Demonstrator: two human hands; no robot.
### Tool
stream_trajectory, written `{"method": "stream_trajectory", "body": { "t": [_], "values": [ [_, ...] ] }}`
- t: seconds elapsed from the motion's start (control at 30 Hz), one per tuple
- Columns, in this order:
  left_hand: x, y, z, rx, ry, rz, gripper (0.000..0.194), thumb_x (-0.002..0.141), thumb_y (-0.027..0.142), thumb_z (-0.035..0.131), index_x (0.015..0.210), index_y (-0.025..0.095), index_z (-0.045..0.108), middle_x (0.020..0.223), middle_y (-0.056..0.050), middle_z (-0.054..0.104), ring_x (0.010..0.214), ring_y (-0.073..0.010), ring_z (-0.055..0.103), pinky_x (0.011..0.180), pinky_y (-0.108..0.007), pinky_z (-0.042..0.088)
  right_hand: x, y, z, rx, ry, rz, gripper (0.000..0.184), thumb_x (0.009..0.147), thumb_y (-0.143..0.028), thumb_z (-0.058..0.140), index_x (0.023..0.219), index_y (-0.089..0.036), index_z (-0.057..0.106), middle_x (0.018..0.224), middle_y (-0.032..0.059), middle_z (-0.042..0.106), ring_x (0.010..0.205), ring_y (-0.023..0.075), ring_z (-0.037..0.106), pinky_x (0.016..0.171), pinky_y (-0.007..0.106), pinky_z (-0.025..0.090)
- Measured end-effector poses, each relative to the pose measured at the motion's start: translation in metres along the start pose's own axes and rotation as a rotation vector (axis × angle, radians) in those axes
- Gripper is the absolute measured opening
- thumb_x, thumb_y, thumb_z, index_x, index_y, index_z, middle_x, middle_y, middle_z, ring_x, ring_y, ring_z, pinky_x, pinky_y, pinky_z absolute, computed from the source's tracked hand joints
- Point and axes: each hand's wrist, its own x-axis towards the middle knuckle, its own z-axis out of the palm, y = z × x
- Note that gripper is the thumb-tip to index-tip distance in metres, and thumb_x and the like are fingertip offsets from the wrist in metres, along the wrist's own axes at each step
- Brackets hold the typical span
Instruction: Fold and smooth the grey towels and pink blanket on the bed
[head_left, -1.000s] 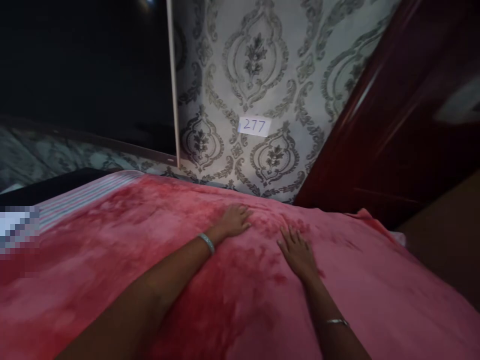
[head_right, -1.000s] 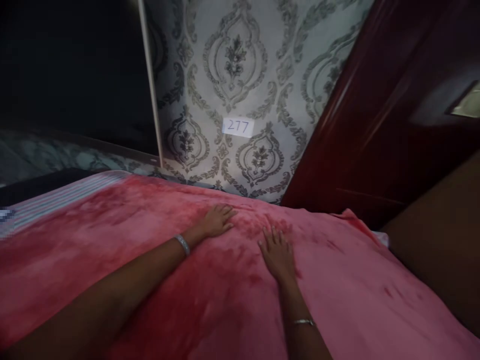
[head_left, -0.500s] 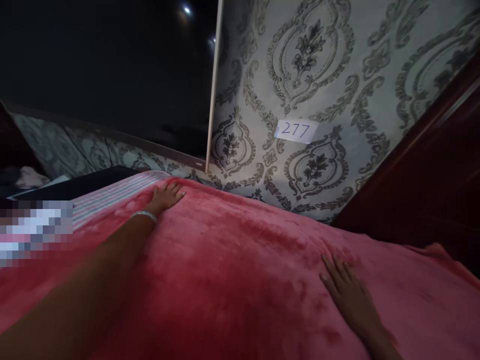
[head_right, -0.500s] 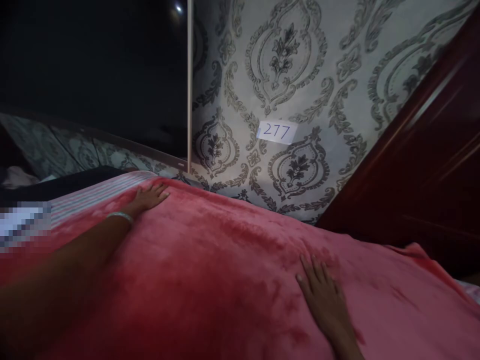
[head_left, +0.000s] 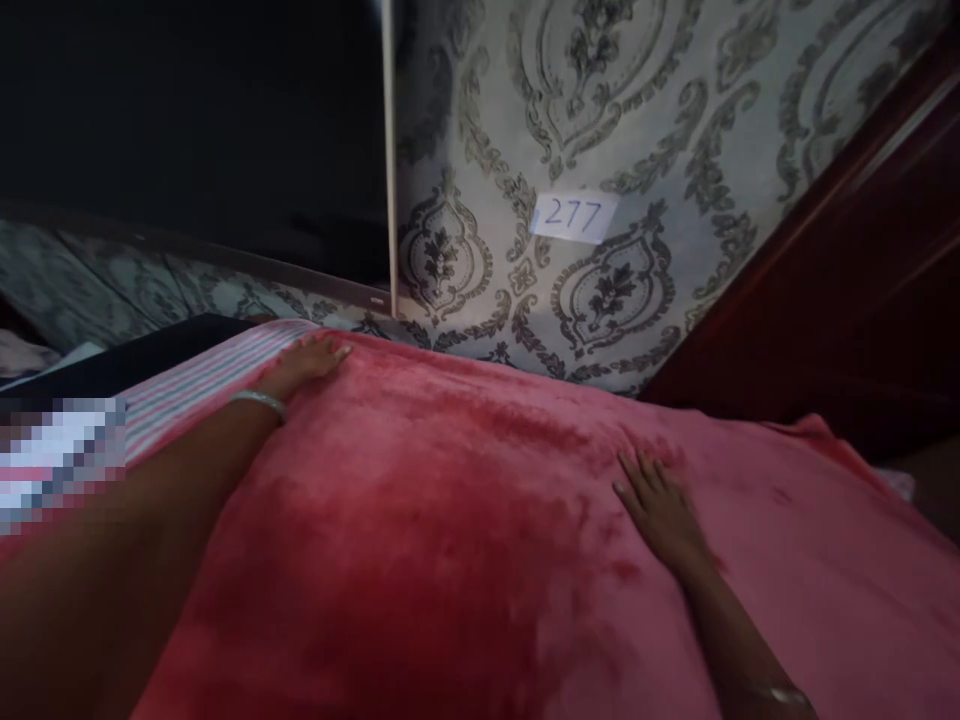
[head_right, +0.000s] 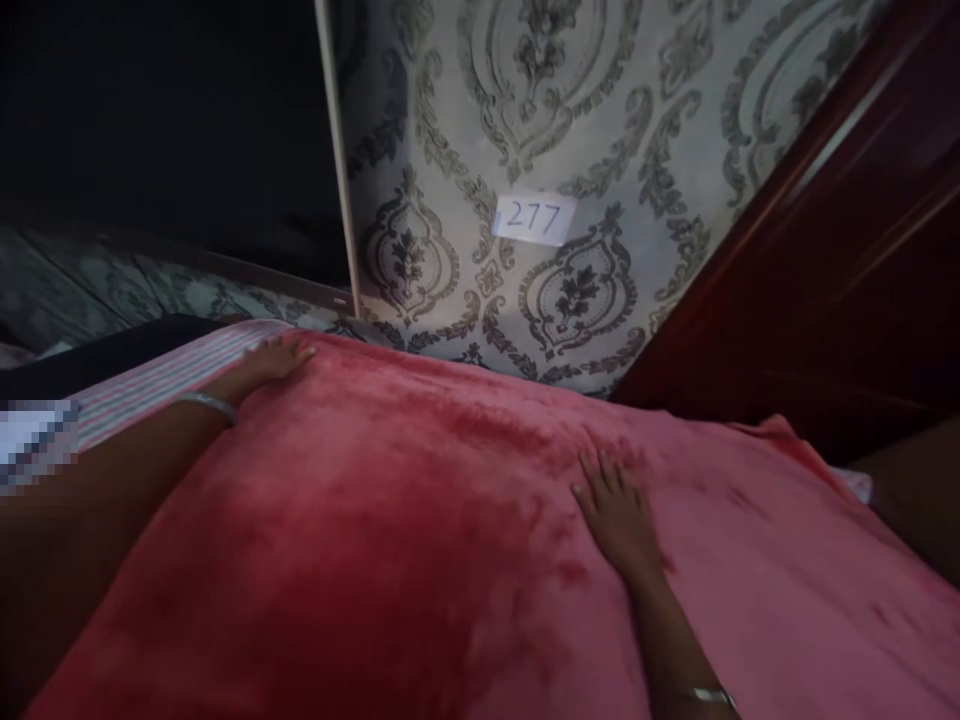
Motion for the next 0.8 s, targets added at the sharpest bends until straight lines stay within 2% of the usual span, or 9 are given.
{"method": "stream_trajectory", "body": {
  "t": [0.07,0.13,0.23,0.33,0.43,0.53,0.63,0.7,0.8],
  "values": [
    [-0.027,0.029,0.004,-0.016,-0.026,0.072,0.068,0.106,0.054,0.022,0.156,0.010,0.037,0.166,-0.019,0.034,0.151,-0.0398,0.027,0.120,-0.068,0.022,0.001,-0.006,-0.011,0.004,-0.050,0.042,0.066,0.103,-0.050,0.018,0.161,-0.025,0.038,0.167,0.0095,0.036,0.152,0.0325,0.034,0.117,0.056,0.037],
    [-0.065,0.062,0.016,-0.040,-0.080,0.277,0.067,0.105,0.056,0.027,0.159,0.017,0.035,0.171,-0.014,0.025,0.156,-0.0364,0.019,0.124,-0.064,0.015,0.003,-0.010,-0.019,0.028,-0.096,0.075,0.064,0.104,-0.051,0.019,0.162,-0.028,0.035,0.168,0.0080,0.032,0.153,0.0317,0.031,0.118,0.058,0.035],
    [-0.121,0.090,0.032,-0.060,-0.196,0.515,0.062,0.103,0.054,0.035,0.159,0.027,0.036,0.171,-0.006,0.029,0.158,-0.0303,0.019,0.127,-0.056,0.011,0.003,-0.014,-0.028,0.041,-0.147,0.095,0.063,0.104,-0.050,0.023,0.163,-0.028,0.033,0.170,0.0082,0.028,0.155,0.0320,0.027,0.119,0.059,0.033],
    [-0.148,0.079,0.030,-0.025,-0.156,0.333,0.060,0.105,0.043,0.033,0.160,0.016,0.035,0.170,-0.013,0.029,0.157,-0.0315,0.021,0.126,-0.057,0.012,0.002,-0.018,-0.038,0.046,-0.178,0.101,0.062,0.105,-0.048,0.026,0.163,-0.028,0.032,0.172,0.0076,0.024,0.157,0.0316,0.024,0.121,0.058,0.031],
    [-0.152,0.056,0.011,0.004,-0.077,0.077,0.062,0.106,0.037,0.029,0.155,0.001,0.039,0.166,-0.026,0.029,0.153,-0.0461,0.024,0.119,-0.072,0.017,0.003,-0.023,-0.054,0.074,-0.206,0.115,0.060,0.105,-0.046,0.029,0.163,-0.027,0.032,0.172,0.0082,0.022,0.157,0.0313,0.023,0.121,0.058,0.032],
    [-0.159,0.062,-0.004,-0.001,-0.057,0.022,0.061,0.105,0.041,0.032,0.147,0.001,0.050,0.159,-0.028,0.041,0.146,-0.0502,0.034,0.114,-0.075,0.024,-0.001,-0.031,-0.073,0.103,-0.234,0.136,0.060,0.105,-0.043,0.035,0.162,-0.024,0.034,0.170,0.0111,0.026,0.156,0.0330,0.025,0.120,0.059,0.034],
    [-0.182,0.110,-0.002,-0.051,-0.078,0.201,0.056,0.104,0.041,0.036,0.148,0.010,0.051,0.161,-0.020,0.043,0.149,-0.0404,0.036,0.120,-0.064,0.029,-0.021,-0.045,-0.088,0.118,-0.207,0.114,0.059,0.105,-0.039,0.036,0.162,-0.025,0.035,0.168,0.0108,0.031,0.155,0.0306,0.029,0.121,0.057,0.033],
    [-0.207,0.157,0.009,-0.132,-0.118,0.471,0.057,0.104,0.038,0.037,0.153,0.011,0.045,0.165,-0.020,0.037,0.154,-0.0381,0.029,0.122,-0.063,0.025,-0.045,-0.056,-0.091,0.122,-0.197,0.075,0.056,0.105,-0.038,0.036,0.160,-0.025,0.039,0.167,0.0101,0.034,0.153,0.0277,0.032,0.121,0.051,0.034],
    [-0.249,0.227,0.030,-0.203,-0.171,0.700,0.060,0.103,0.046,0.042,0.159,0.024,0.038,0.170,-0.011,0.030,0.158,-0.0295,0.023,0.128,-0.053,0.019,-0.087,-0.070,-0.087,0.110,-0.212,0.036,0.055,0.106,-0.040,0.037,0.158,-0.026,0.041,0.167,0.0095,0.034,0.154,0.0276,0.032,0.120,0.049,0.035]
  ]
}}
